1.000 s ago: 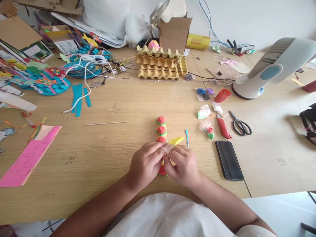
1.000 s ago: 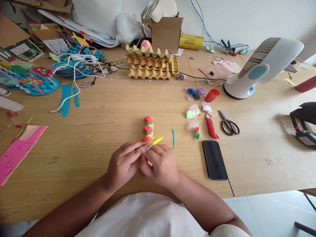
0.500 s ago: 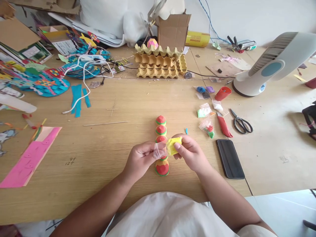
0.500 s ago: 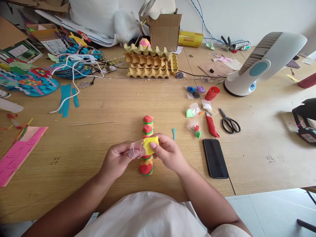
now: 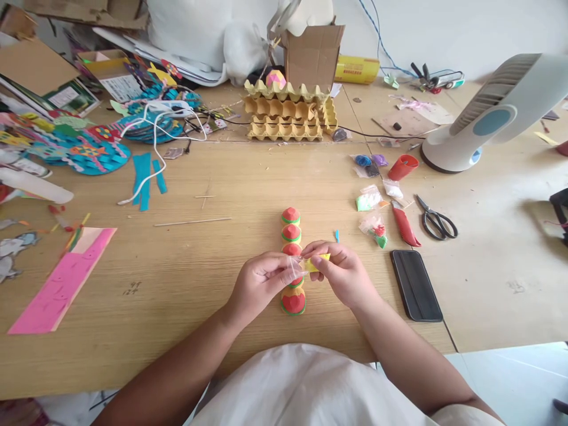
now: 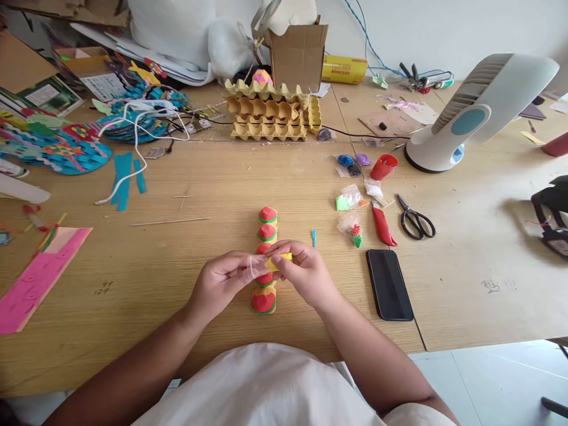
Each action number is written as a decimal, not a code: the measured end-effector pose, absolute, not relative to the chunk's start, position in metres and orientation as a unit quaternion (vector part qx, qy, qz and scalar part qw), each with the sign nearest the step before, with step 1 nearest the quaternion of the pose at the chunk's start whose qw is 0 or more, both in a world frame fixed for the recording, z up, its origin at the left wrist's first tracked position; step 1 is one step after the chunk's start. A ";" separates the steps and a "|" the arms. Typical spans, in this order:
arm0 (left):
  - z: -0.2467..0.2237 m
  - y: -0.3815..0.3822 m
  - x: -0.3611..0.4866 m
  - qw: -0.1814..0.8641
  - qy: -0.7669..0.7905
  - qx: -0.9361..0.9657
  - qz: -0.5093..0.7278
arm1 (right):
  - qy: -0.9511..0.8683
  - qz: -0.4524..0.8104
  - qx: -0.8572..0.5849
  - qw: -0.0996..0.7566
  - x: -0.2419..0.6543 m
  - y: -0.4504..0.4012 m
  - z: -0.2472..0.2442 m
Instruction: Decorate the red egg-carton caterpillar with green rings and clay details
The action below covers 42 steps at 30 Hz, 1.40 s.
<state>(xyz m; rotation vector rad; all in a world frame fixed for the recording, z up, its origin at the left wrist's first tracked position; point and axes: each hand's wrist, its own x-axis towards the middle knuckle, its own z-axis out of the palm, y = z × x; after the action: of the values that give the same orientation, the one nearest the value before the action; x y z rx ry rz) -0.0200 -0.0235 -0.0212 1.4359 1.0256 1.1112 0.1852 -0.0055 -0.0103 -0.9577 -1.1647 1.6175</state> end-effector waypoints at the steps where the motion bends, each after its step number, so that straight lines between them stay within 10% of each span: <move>1: -0.022 -0.023 -0.020 0.494 0.429 0.599 0.462 | -0.470 0.652 -0.388 0.451 0.185 -0.005 -0.011; 14: -0.026 -0.021 -0.019 0.610 0.433 0.472 0.467 | -0.523 0.619 -0.368 0.457 0.183 -0.006 -0.003; 28: -0.021 -0.020 -0.015 0.598 0.399 0.500 0.484 | -0.794 0.234 -0.378 0.414 0.181 -0.013 -0.015; 42: -0.019 -0.017 -0.024 0.534 0.448 0.524 0.489 | -0.638 0.479 -0.418 0.434 0.183 -0.006 -0.013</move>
<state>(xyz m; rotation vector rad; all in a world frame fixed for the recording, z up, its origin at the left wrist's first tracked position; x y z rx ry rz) -0.0236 -0.0170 -0.0189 1.2483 1.0681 1.1663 0.1826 -0.0058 -0.0134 -1.0416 -1.5902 1.1930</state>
